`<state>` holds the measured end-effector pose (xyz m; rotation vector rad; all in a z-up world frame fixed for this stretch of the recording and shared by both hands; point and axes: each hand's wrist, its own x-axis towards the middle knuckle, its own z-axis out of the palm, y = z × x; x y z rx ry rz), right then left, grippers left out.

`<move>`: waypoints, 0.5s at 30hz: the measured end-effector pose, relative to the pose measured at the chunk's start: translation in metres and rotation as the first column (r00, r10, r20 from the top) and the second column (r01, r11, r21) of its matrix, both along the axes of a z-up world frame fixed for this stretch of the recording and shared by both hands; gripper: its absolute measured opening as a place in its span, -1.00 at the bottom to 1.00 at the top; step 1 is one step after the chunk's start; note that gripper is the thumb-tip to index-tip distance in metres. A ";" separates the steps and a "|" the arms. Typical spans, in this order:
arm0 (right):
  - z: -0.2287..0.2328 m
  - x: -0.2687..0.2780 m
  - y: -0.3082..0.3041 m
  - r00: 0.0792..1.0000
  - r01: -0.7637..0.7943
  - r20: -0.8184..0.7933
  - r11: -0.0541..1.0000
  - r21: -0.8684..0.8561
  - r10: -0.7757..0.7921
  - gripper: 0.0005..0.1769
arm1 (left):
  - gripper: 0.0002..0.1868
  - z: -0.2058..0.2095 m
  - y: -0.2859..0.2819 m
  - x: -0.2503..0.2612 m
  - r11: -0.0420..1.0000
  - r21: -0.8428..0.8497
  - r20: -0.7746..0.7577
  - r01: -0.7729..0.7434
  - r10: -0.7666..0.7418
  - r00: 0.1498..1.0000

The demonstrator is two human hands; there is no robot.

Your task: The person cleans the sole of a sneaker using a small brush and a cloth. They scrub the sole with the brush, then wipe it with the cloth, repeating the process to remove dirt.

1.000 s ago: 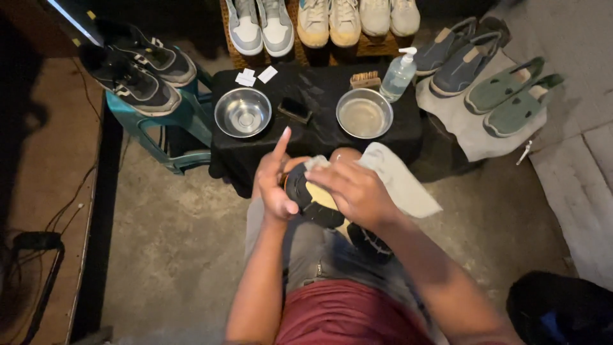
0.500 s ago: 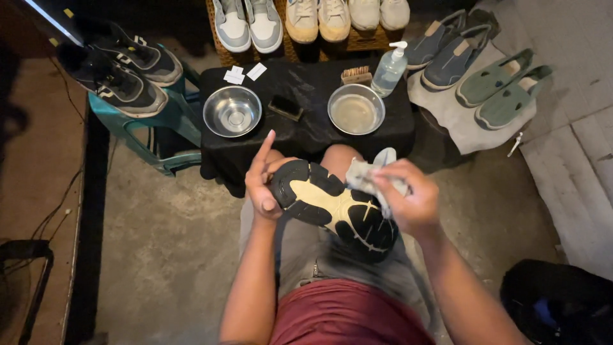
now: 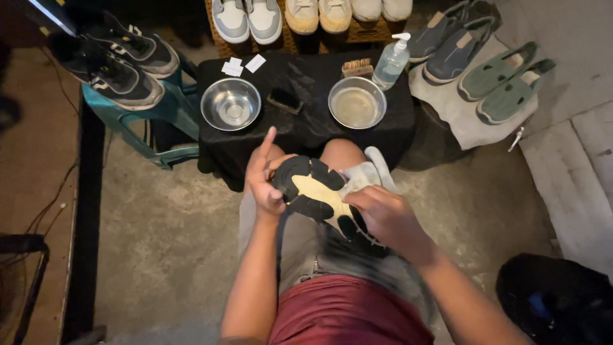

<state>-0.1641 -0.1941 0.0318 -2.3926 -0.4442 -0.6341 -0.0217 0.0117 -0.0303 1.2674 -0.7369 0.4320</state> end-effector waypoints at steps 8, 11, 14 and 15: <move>-0.023 0.003 0.003 0.964 0.227 0.200 0.936 -0.269 -0.176 -0.82 | 0.34 0.015 -0.007 0.001 0.996 0.043 0.107 -0.074 0.069 0.992; -0.040 -0.006 0.007 0.931 0.313 0.304 0.865 -0.392 -0.199 -0.77 | 0.32 0.005 -0.009 -0.002 0.994 0.045 0.101 -0.099 0.094 0.990; -0.035 -0.024 0.009 0.955 0.251 0.240 0.903 -0.348 -0.173 -0.71 | 0.27 0.011 -0.007 -0.016 1.000 -0.005 -0.013 -0.027 0.027 1.000; -0.030 -0.028 0.007 0.977 0.190 0.154 0.938 -0.290 -0.150 -0.73 | 0.26 0.018 -0.010 -0.019 0.994 -0.076 -0.094 0.079 -0.086 0.992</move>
